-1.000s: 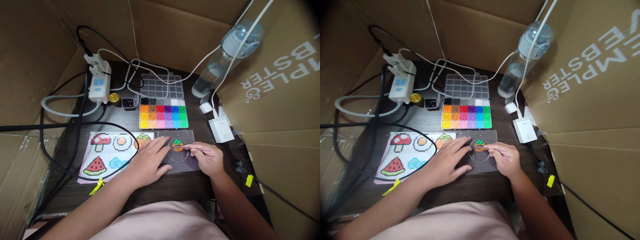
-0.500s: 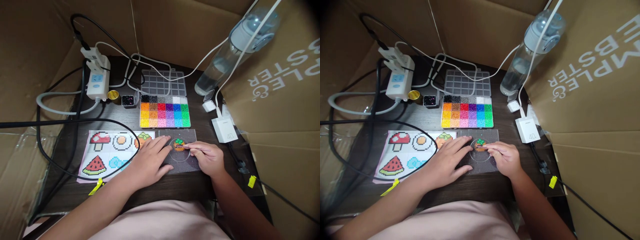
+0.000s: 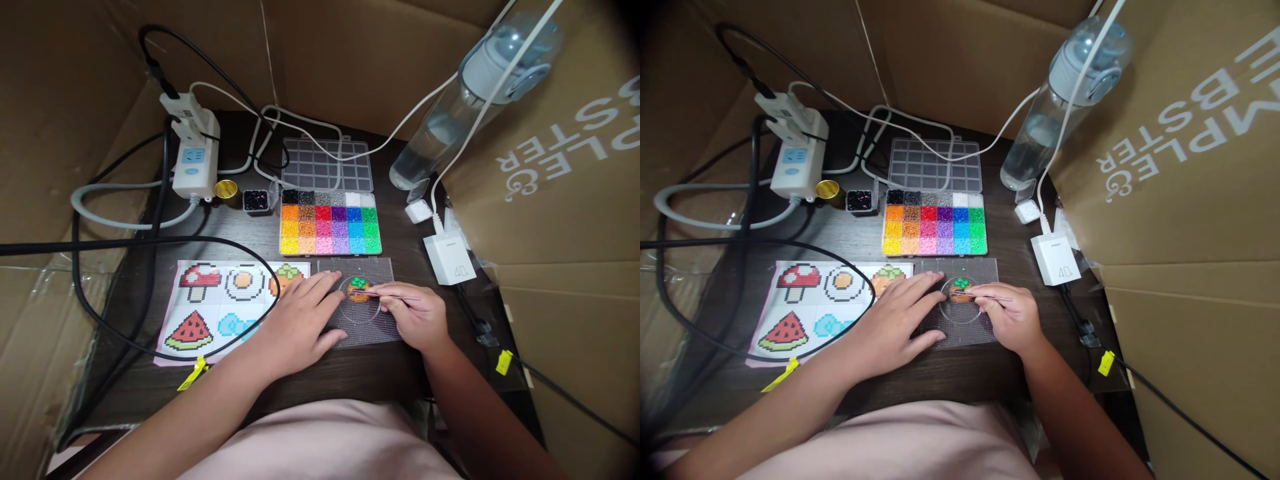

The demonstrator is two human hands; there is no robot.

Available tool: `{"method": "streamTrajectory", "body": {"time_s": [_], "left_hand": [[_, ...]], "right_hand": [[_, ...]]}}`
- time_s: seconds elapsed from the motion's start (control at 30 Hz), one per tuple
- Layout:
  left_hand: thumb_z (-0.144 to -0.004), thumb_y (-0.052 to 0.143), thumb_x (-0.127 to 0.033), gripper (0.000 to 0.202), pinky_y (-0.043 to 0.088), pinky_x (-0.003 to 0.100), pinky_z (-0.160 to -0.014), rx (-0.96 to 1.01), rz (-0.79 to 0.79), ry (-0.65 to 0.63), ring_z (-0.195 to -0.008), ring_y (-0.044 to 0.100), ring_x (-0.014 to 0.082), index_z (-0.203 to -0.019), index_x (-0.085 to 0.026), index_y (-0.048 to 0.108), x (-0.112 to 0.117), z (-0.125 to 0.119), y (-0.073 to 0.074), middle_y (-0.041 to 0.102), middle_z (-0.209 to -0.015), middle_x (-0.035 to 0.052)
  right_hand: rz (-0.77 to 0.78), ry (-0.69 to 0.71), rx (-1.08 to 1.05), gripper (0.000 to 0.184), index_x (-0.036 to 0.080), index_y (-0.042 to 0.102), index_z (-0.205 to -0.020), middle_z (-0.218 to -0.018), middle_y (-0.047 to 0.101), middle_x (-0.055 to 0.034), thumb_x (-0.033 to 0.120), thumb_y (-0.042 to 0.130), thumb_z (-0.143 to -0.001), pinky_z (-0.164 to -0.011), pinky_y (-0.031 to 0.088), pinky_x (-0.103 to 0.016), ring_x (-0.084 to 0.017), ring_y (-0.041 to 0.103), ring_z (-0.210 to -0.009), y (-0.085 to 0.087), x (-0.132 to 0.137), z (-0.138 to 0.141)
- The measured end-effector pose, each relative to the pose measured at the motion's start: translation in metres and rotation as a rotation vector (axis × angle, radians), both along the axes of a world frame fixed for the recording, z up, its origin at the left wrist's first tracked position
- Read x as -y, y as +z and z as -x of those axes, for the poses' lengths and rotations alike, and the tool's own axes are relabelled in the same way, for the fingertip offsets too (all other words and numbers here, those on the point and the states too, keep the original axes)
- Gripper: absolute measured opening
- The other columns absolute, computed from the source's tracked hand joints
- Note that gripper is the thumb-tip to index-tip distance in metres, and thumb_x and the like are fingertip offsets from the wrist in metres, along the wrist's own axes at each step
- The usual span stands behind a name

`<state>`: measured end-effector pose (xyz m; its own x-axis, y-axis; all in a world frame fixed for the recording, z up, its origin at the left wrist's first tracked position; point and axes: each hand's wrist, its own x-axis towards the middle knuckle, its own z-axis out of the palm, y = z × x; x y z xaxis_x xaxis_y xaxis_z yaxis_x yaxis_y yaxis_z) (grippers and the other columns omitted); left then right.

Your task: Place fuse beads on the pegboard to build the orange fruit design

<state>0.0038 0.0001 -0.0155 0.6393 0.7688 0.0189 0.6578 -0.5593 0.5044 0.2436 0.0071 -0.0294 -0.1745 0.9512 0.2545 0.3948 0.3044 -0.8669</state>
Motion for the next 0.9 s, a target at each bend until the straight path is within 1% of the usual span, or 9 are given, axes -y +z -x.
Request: {"method": "streamTrajectory", "body": {"time_s": [0.17,0.27,0.4,0.63,0.9], "left_hand": [[-0.088,0.07,-0.034,0.048,0.031,0.053,-0.114,0.01,0.001,0.001,-0.14,0.038,0.0326,-0.13,-0.018,0.054,-0.0002,0.0001,-0.0003,0.04,-0.153,0.0144],[-0.087,0.071,-0.035,0.052,0.032,0.053,-0.114,0.022,0.004,0.012,-0.139,0.04,0.0327,-0.132,-0.017,0.053,-0.0002,-0.0001,0.0002,0.042,-0.152,0.0147],[-0.087,0.07,-0.034,0.056,0.032,0.053,-0.113,0.033,0.008,0.029,-0.138,0.041,0.0329,-0.137,-0.017,0.05,0.0002,-0.0004,0.0009,0.043,-0.151,0.0147],[-0.088,0.069,-0.035,0.06,0.034,0.054,-0.11,-0.006,-0.023,0.007,-0.137,0.039,0.0335,-0.143,-0.02,0.048,-0.0005,-0.0004,-0.0009,0.041,-0.152,0.0148],[-0.088,0.069,-0.035,0.06,0.033,0.056,-0.112,-0.017,-0.009,0.011,-0.137,0.039,0.0339,-0.142,-0.02,0.049,-0.0015,-0.0025,-0.0018,0.041,-0.152,0.0145]], "right_hand": [[-0.014,0.001,-0.015,0.019,0.022,0.079,-0.092,-0.09,0.08,-0.0045,0.013,0.062,-0.088,-0.056,0.061,-0.025,-0.015,0.074,-0.062,0.0005,-0.0007,0.0005],[-0.02,-0.008,-0.026,0.019,0.021,0.079,-0.091,-0.09,0.08,-0.0043,0.012,0.063,-0.088,-0.054,0.06,-0.023,-0.014,0.073,-0.059,-0.0001,-0.0011,0.0006],[-0.015,-0.002,-0.035,0.02,0.022,0.078,-0.093,-0.091,0.08,-0.0034,0.011,0.063,-0.087,-0.055,0.059,-0.022,-0.013,0.073,-0.061,-0.0021,-0.0011,-0.0005],[-0.006,0.042,-0.047,0.024,0.025,0.078,-0.098,-0.095,0.08,-0.0014,0.009,0.063,-0.089,-0.059,0.059,-0.022,-0.012,0.073,-0.066,-0.0049,0.0005,-0.0032],[0.011,0.052,-0.075,0.026,0.026,0.077,-0.1,-0.095,0.08,-0.0005,0.009,0.063,-0.088,-0.056,0.059,-0.021,-0.01,0.07,-0.059,-0.0072,-0.0006,-0.0039]]}}
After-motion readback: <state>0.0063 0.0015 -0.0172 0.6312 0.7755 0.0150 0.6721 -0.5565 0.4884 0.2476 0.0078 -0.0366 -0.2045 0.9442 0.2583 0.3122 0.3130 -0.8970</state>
